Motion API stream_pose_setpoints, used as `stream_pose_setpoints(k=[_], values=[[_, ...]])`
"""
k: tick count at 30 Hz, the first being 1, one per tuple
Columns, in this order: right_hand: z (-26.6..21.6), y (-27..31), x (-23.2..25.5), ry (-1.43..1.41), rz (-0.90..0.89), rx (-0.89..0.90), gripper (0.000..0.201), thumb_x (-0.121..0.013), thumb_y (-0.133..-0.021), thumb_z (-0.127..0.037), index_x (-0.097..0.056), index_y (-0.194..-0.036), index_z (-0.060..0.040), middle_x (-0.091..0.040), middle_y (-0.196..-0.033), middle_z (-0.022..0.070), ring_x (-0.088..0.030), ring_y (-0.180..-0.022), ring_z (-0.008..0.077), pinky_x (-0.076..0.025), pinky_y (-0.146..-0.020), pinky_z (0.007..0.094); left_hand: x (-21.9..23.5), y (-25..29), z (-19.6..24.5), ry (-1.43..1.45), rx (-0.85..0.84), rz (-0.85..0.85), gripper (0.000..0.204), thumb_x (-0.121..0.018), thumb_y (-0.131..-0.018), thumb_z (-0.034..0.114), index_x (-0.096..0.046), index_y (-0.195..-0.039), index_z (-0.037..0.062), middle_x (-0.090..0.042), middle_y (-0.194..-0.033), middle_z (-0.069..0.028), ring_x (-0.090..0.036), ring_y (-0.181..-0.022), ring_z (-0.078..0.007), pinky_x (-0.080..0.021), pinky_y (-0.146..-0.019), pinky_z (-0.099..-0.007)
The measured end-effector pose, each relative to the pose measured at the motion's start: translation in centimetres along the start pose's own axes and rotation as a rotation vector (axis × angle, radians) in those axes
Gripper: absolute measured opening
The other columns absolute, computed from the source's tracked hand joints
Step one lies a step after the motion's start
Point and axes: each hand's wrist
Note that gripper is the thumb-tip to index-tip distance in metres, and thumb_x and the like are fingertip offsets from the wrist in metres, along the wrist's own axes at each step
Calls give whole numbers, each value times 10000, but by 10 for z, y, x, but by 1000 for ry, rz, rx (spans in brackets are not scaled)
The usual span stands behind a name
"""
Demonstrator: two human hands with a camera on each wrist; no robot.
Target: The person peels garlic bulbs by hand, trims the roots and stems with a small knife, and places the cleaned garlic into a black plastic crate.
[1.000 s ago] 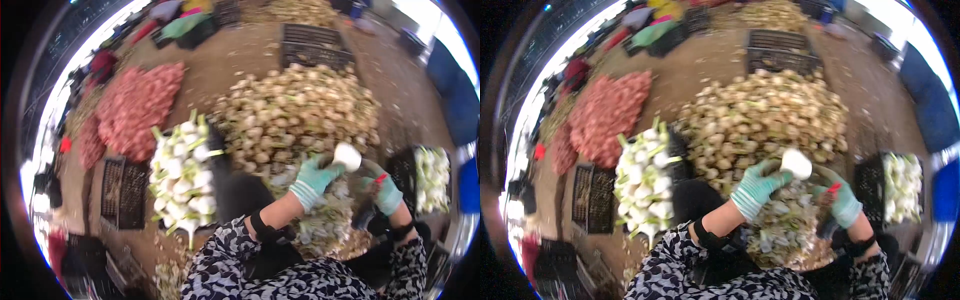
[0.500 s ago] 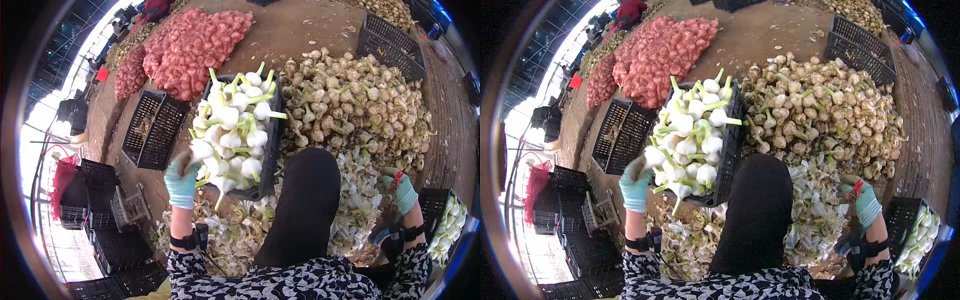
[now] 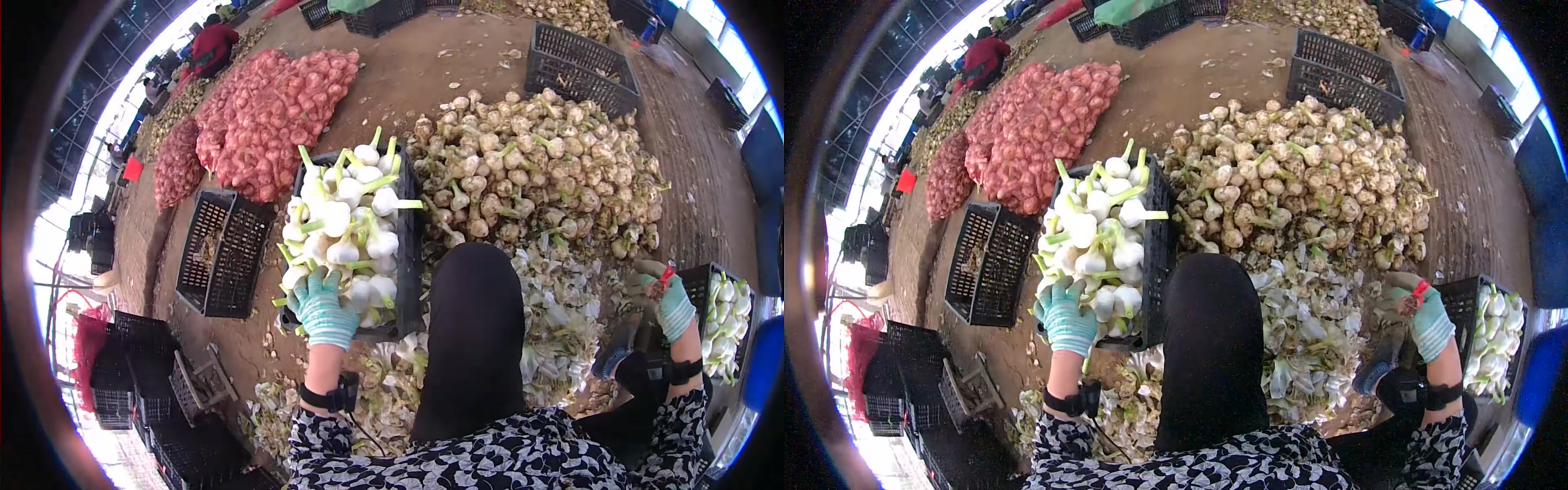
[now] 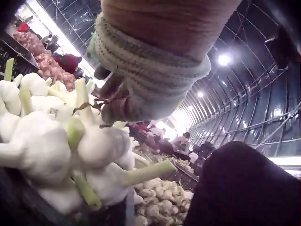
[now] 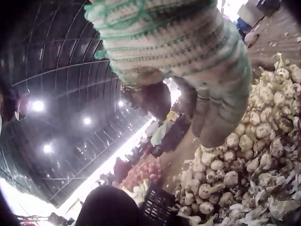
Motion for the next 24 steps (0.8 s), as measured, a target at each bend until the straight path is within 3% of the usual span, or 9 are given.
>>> stream_pose_setpoints(k=[1, 8, 11, 13, 14, 16, 18, 20, 24], values=[[13, -1, 16, -261, 51, -106, 295, -481, -807, -164, -479, -1059, -11, -589, -827, 99, -596, -701, 218, -501, -608, 318, 8, 4, 3, -14, -21, -25, 435, -616, -551, 146, -552, -981, 119, -498, -1033, -75, -401, -999, -285, -276, -872, -422], [-37, 30, -3, -178, -13, -6, 349, -496, -801, -185, -444, -1086, 10, -561, -865, 110, -592, -687, 244, -510, -623, 362, -10, 22, 3, 217, -28, -230, 565, -663, -587, 256, -478, -1077, 43, -481, -1083, -159, -421, -1022, -316, -325, -898, -390], [-35, 45, 18, -205, 7, 190, 465, -531, -792, -288, -418, -1141, -3, -519, -792, 50, -547, -695, 202, -487, -662, 348, -17, 52, -16, 360, 169, -103, 590, -653, -632, 185, -423, -1150, 22, -428, -1179, -177, -396, -1092, -293, -310, -933, -361], [-58, 83, 48, -337, 103, 336, 511, -546, -785, -335, -417, -1164, -16, -493, -808, 15, -510, -693, 142, -464, -699, 335, 7, 52, -7, 372, 40, 110, 563, -628, -664, 103, -398, -1173, 30, -415, -1189, -132, -381, -1101, -248, -323, -921, -373], [-68, 102, 77, -285, 187, 309, 545, -505, -796, -388, -397, -1179, -16, -519, -844, 44, -551, -777, 207, -457, -710, 375, -4, 54, -17, 745, 140, 151, 480, -591, -696, 50, -424, -1145, 15, -458, -1131, -120, -429, -1045, -227, -351, -895, -338], [-49, 152, 146, -382, 411, 438, 410, -449, -845, -283, -416, -1144, -4, -537, -997, 142, -556, -841, 242, -458, -729, 342, 47, 48, 19, 811, 79, 72, 429, -602, -763, 160, -450, -1119, -27, -500, -1088, -175, -509, -939, -301, -448, -786, -349], [-53, 217, 166, -318, 840, 338, 345, -464, -836, -228, -444, -1114, -24, -564, -907, 99, -574, -782, 227, -476, -671, 315, 38, 32, 15, 572, -162, 246, 326, -630, -734, 129, -532, -992, -45, -556, -978, -165, -533, -876, -283, -445, -756, -333], [22, 246, 217, -59, 1339, 298, 240, -461, -834, -210, -515, -1012, -58, -572, -777, 63, -575, -680, 195, -469, -573, 286, 70, 14, 66, 697, -253, 308, 300, -636, -731, 135, -551, -954, -48, -570, -938, -162, -542, -855, -277, -442, -746, -335], [144, 309, 235, -87, 1465, 0, 131, -453, -834, -132, -572, -809, -82, -550, -678, 28, -487, -558, 111, -392, -486, 245, 141, -16, 130, 741, -600, 286, 300, -598, -763, 117, -534, -1014, -35, -550, -978, -171, -534, -880, -279, -433, -758, -342]])
Point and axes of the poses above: each hand's wrist, its own y-axis away from the middle knuckle, its own x-axis out of the back of the hand, z = x × y
